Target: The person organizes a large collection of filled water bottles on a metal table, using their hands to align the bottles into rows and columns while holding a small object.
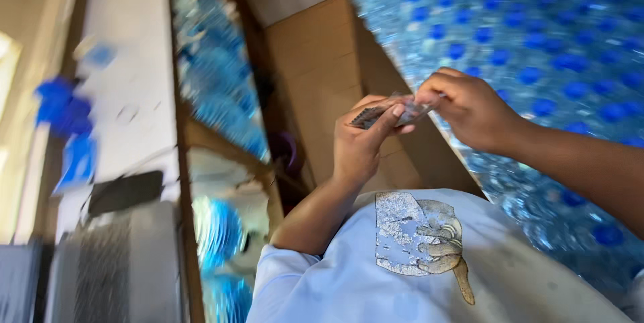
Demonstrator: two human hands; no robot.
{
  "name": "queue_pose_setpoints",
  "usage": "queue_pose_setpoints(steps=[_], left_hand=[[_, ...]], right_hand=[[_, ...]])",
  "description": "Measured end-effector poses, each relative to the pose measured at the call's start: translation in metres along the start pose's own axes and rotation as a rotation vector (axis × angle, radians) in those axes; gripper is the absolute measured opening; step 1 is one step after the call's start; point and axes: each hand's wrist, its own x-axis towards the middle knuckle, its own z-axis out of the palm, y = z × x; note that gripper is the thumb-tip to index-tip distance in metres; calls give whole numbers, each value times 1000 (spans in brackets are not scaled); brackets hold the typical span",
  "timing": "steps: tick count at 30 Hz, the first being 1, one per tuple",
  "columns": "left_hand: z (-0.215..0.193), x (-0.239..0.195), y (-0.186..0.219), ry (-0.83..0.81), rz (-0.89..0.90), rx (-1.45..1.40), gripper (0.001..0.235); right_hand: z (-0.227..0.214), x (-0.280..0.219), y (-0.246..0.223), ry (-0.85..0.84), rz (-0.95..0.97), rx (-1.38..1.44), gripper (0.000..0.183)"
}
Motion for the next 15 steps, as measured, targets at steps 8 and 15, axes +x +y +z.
queue_pose_setpoints(steps=[8, 15], left_hand=[[71, 52, -103, -491, -165, 184, 20], [125, 76, -168, -610, -656, -34, 31]], right_hand=[[-80, -107, -63, 471, 465, 241, 47], [-98, -141, -20, 761, 682, 116, 13]])
